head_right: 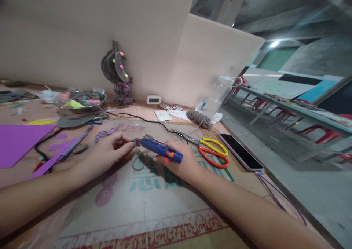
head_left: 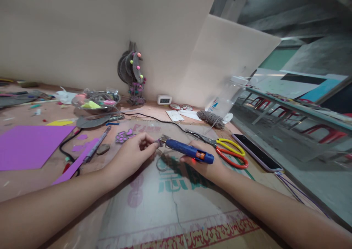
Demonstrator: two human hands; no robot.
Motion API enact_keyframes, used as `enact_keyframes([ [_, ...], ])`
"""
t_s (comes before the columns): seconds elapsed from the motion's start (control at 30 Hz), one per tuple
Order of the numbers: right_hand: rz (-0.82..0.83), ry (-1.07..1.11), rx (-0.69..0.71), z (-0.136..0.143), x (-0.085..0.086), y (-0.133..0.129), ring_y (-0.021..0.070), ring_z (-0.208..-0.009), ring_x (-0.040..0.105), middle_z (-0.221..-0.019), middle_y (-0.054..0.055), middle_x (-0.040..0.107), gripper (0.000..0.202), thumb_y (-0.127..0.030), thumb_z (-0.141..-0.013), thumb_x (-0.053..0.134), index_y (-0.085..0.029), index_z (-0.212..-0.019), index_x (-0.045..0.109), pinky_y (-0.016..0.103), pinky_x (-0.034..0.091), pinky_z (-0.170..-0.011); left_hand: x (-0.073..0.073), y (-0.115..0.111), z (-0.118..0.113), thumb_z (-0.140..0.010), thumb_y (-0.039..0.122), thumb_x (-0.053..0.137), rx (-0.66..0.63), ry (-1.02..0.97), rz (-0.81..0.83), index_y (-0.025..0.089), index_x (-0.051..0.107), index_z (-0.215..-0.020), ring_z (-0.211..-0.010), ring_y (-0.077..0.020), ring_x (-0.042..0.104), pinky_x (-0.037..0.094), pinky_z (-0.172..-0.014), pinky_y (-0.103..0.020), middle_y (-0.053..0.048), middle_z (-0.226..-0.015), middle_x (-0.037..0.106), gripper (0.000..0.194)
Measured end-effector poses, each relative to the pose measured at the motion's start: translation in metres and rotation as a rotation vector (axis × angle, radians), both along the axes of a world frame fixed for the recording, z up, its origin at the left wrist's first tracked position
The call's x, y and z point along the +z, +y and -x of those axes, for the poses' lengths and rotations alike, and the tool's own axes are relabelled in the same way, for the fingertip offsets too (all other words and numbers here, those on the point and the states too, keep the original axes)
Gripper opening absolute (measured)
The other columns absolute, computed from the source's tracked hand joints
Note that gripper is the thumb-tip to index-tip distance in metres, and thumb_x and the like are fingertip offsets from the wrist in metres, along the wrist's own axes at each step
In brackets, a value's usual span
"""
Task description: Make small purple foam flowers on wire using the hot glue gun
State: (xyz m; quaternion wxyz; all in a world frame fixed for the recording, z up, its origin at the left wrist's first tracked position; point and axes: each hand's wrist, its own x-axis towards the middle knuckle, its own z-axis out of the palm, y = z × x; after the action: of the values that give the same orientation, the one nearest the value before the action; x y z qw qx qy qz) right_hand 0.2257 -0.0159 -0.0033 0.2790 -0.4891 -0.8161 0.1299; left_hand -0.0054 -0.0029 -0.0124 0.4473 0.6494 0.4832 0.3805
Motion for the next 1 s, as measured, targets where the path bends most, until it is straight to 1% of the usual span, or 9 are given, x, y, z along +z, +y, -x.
enact_keyframes([
  [0.13,-0.011,0.012,-0.02,0.0,0.0,0.0,0.0119,-0.056,0.049,-0.061,-0.002,0.052,0.024,-0.036,-0.074,0.064,-0.02,-0.063,0.05,0.024,0.037,-0.053,0.0,0.0,0.0,-0.082,0.033,0.052,-0.005,-0.004,0.001,0.019,0.05,-0.076,-0.051,-0.0088,0.048,0.033,-0.047,-0.02,0.004,-0.058,0.057,0.016],
  [0.27,-0.005,0.049,-0.007,0.001,0.002,-0.001,0.0124,-0.055,0.051,-0.061,-0.001,0.055,0.021,-0.035,-0.072,0.065,-0.02,-0.065,0.054,0.024,0.039,-0.053,0.001,0.0,0.0,-0.082,0.034,0.052,0.006,0.011,0.002,0.019,0.05,-0.075,-0.048,-0.0083,0.046,0.031,-0.045,-0.02,0.005,-0.058,0.056,0.016],
  [0.43,0.047,0.236,0.074,0.002,0.007,-0.008,0.0161,-0.065,0.059,-0.074,0.003,0.064,0.015,-0.034,-0.076,0.063,-0.021,-0.08,0.058,0.028,0.047,-0.061,0.001,0.001,0.001,-0.082,0.034,0.053,-0.009,0.001,0.003,0.019,0.052,-0.076,-0.051,-0.0092,0.047,0.03,-0.045,-0.02,0.004,-0.059,0.057,0.017],
  [0.53,0.066,0.453,0.106,0.003,0.016,-0.011,0.0165,-0.072,0.061,-0.088,0.005,0.067,0.018,-0.035,-0.083,0.055,-0.021,-0.094,0.054,0.03,0.049,-0.067,0.001,0.001,0.001,-0.082,0.034,0.052,-0.029,-0.018,0.01,0.019,0.052,-0.078,-0.052,-0.0099,0.048,0.03,-0.045,-0.02,0.004,-0.059,0.057,0.016],
  [0.63,0.033,0.557,0.031,0.001,0.034,-0.006,0.0152,-0.075,0.061,-0.089,0.006,0.067,0.02,-0.038,-0.086,0.05,-0.019,-0.091,0.056,0.03,0.048,-0.07,0.001,0.001,0.0,-0.082,0.035,0.052,-0.046,-0.03,0.008,0.019,0.054,-0.078,-0.054,-0.011,0.05,0.031,-0.046,-0.02,0.004,-0.06,0.057,0.017],
  [0.7,0.01,0.536,-0.087,-0.006,0.046,0.007,0.0163,-0.079,0.06,-0.089,0.007,0.067,0.025,-0.041,-0.085,0.051,-0.017,-0.087,0.061,0.028,0.048,-0.069,0.001,0.001,0.0,-0.081,0.036,0.053,-0.032,-0.009,0.005,0.019,0.056,-0.079,-0.056,-0.0123,0.052,0.033,-0.047,-0.02,0.003,-0.062,0.057,0.018],
  [0.8,0.068,0.436,-0.245,-0.023,0.056,0.041,0.0184,-0.079,0.06,-0.093,0.009,0.067,0.038,-0.048,-0.08,0.054,-0.015,-0.096,0.064,0.026,0.046,-0.059,0.001,0.002,0.0,-0.079,0.039,0.054,-0.008,0.027,-0.001,0.019,0.059,-0.083,-0.058,-0.0148,0.054,0.035,-0.05,-0.022,0.002,-0.062,0.059,0.021],
  [0.87,0.093,0.331,-0.323,-0.035,0.055,0.071,0.0187,-0.077,0.06,-0.094,0.01,0.068,0.045,-0.05,-0.076,0.058,-0.014,-0.102,0.063,0.025,0.044,-0.055,0.001,0.003,0.0,-0.078,0.039,0.053,-0.003,0.044,-0.012,0.019,0.06,-0.083,-0.059,-0.016,0.054,0.036,-0.052,-0.023,0.001,-0.062,0.059,0.022],
  [1.0,0.104,0.236,-0.384,-0.05,0.039,0.127,0.0221,-0.083,0.061,-0.089,0.01,0.069,0.039,-0.045,-0.076,0.06,-0.011,-0.095,0.065,0.03,0.047,-0.068,0.002,0.001,-0.001,-0.078,0.039,0.053,-0.001,0.054,-0.021,0.019,0.06,-0.08,-0.056,-0.0152,0.052,0.035,-0.052,-0.023,0.003,-0.059,0.056,0.021],
])
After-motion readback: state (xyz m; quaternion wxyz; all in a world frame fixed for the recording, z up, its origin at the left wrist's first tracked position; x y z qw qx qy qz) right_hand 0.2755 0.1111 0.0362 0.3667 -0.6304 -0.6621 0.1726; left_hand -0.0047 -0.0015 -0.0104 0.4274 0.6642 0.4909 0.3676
